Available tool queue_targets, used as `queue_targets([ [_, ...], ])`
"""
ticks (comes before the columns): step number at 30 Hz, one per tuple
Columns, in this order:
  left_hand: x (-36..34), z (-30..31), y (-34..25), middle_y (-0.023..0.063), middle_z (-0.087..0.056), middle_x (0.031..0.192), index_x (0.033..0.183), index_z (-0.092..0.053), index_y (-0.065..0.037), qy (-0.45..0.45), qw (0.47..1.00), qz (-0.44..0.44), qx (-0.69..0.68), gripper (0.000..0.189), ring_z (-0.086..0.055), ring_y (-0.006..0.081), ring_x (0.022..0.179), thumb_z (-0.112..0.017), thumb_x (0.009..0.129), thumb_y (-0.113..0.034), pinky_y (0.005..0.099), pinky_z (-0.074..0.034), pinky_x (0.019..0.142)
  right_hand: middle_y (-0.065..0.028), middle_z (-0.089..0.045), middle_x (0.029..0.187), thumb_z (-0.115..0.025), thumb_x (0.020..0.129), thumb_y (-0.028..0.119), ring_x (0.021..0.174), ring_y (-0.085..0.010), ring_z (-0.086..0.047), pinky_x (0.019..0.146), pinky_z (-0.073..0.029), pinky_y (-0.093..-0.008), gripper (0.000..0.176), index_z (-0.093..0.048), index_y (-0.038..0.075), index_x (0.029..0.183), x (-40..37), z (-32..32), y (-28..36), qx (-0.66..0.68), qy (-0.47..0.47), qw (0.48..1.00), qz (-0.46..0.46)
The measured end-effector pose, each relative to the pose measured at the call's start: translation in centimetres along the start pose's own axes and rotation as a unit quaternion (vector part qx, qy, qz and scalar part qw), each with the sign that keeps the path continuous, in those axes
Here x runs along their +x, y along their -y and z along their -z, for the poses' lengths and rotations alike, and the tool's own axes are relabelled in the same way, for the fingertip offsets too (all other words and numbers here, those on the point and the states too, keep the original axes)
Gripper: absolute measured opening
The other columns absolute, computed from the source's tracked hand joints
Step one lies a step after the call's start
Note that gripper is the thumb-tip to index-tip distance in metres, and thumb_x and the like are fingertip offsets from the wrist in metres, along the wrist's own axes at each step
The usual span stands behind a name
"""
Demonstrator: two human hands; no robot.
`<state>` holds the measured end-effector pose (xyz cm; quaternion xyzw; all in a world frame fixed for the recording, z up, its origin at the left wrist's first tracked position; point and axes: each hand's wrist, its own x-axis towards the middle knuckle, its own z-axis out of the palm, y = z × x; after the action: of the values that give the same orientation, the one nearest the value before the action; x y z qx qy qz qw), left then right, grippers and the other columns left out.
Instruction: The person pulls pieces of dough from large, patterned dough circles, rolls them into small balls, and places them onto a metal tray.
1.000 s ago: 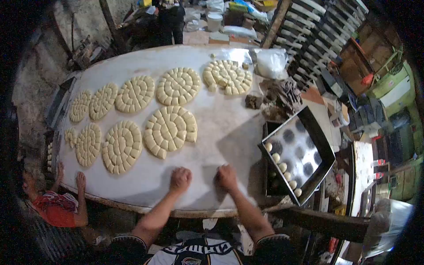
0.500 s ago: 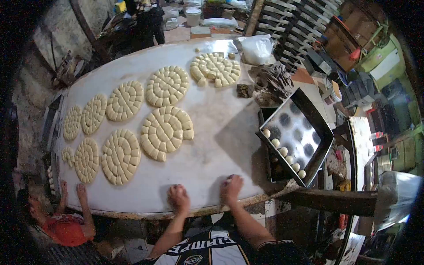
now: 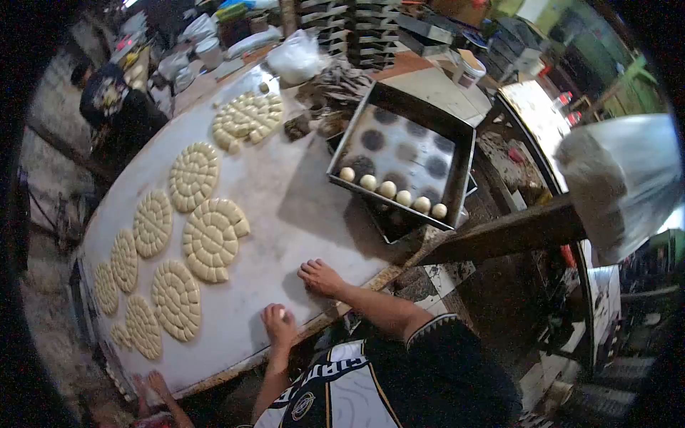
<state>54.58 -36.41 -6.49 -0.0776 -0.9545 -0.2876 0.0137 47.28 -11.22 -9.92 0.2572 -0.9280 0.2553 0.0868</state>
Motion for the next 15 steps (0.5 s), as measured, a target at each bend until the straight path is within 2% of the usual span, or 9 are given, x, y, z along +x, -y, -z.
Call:
queue_targets([
  [3, 1.1, 1.8, -1.0, 0.0185, -0.066, 0.112, 0.112, -0.069, -0.001, 0.004, 0.999, 0.012, -0.046, 0.028, -0.061, 0.0429, 0.110, -0.073, 0.084, -0.004, 0.0531, -0.051, 0.096, -0.0155, -0.058, 0.103, -0.073, 0.080, 0.018, 0.098, -0.0378, -0.063, 0.088, -0.051, -0.0472, 0.036, -0.056, 0.008, 0.110, -3.3, 2.7, -3.0, 0.024, 0.034, 0.999, 0.002],
  [4, 2.1, 1.2, -2.0, 0.0189, -0.066, 0.112, 0.113, -0.070, -0.001, 0.009, 0.997, 0.024, -0.072, 0.029, -0.063, 0.0428, 0.108, -0.074, 0.085, -0.004, 0.0519, -0.052, 0.094, -0.0159, -0.064, 0.102, -0.073, 0.085, 0.020, 0.093, -0.0380, -0.065, 0.080, -0.052, -0.0454, 0.029, -0.061, 0.006, 0.109, -4.5, 3.0, -3.0, 0.045, 0.040, 0.995, -0.074],
  [5, 4.1, 1.2, -3.7, 0.0194, -0.067, 0.111, 0.114, -0.070, -0.001, 0.012, 0.995, 0.034, -0.096, 0.030, -0.064, 0.0427, 0.106, -0.074, 0.085, -0.004, 0.0507, -0.054, 0.093, -0.0154, -0.066, 0.101, -0.073, 0.087, 0.022, 0.092, -0.0359, -0.065, 0.079, -0.052, -0.0452, 0.027, -0.064, 0.005, 0.107, -5.4, 3.9, -2.9, 0.104, 0.095, 0.977, -0.158],
  [6, 6.7, 0.0, -7.6, 0.0205, -0.068, 0.113, 0.116, -0.071, -0.001, 0.011, 0.986, -0.010, -0.165, 0.031, -0.067, 0.0424, 0.101, -0.076, 0.086, -0.005, 0.0468, -0.057, 0.087, -0.0150, -0.068, 0.100, -0.072, 0.089, 0.024, 0.091, -0.0338, -0.066, 0.078, -0.052, -0.0451, 0.026, -0.066, 0.005, 0.106, -6.2, 5.1, -2.9, 0.162, 0.146, 0.947, -0.238],
  [7, 9.5, -0.1, -13.9, 0.0198, -0.068, 0.113, 0.117, -0.071, -0.002, 0.051, 0.965, -0.002, -0.256, 0.031, -0.066, 0.0414, 0.105, -0.077, 0.087, -0.008, 0.0467, -0.055, 0.092, -0.0145, -0.070, 0.100, -0.072, 0.092, 0.025, 0.091, -0.0317, -0.066, 0.077, -0.052, -0.0449, 0.026, -0.069, 0.004, 0.105, -7.3, 6.3, -3.0, 0.220, 0.196, 0.903, -0.314],
  [9, 15.1, -0.6, -25.8, 0.0191, -0.067, 0.116, 0.120, -0.071, -0.003, 0.050, 0.949, -0.205, -0.235, 0.034, -0.064, 0.0390, 0.111, -0.080, 0.090, -0.015, 0.0465, -0.053, 0.097, -0.0109, -0.074, 0.099, -0.068, 0.098, 0.032, 0.087, -0.0247, -0.067, 0.075, -0.053, -0.0421, 0.032, -0.073, 0.001, 0.101, -11.0, 9.3, -3.5, 0.459, 0.214, 0.722, -0.471],
  [11, 20.8, -4.6, -34.9, 0.0189, -0.065, 0.111, 0.116, -0.069, -0.003, 0.044, 0.903, -0.345, -0.251, 0.027, -0.064, 0.0400, 0.108, -0.076, 0.094, -0.019, 0.0473, -0.052, 0.094, -0.0085, -0.073, 0.099, -0.062, 0.102, 0.033, 0.087, -0.0216, -0.066, 0.075, -0.053, -0.0391, 0.034, -0.072, 0.000, 0.102, -15.2, 13.4, -2.9, 0.627, 0.066, 0.603, -0.489],
  [13, 25.4, -9.9, -41.4, 0.0207, -0.065, 0.108, 0.103, -0.067, -0.001, 0.135, 0.891, -0.364, -0.235, 0.023, -0.064, 0.0429, 0.106, -0.076, 0.094, -0.021, 0.0493, -0.052, 0.093, -0.0085, -0.072, 0.099, -0.060, 0.104, 0.032, 0.089, -0.0210, -0.067, 0.076, -0.053, -0.0371, 0.034, -0.070, -0.001, 0.104, -18.5, 17.4, -3.2, 0.597, -0.045, 0.638, -0.484],
  [15, 29.5, -18.4, -43.2, 0.0233, -0.069, 0.108, 0.105, -0.073, -0.003, 0.241, 0.883, -0.365, -0.169, 0.032, -0.066, 0.0442, 0.106, -0.079, 0.091, -0.031, 0.0510, -0.054, 0.092, -0.0109, -0.071, 0.097, -0.060, 0.104, 0.029, 0.092, -0.0229, -0.068, 0.078, -0.054, -0.0360, 0.030, -0.067, -0.001, 0.107, -20.0, 21.3, -5.3, 0.361, -0.110, 0.813, -0.444],
])
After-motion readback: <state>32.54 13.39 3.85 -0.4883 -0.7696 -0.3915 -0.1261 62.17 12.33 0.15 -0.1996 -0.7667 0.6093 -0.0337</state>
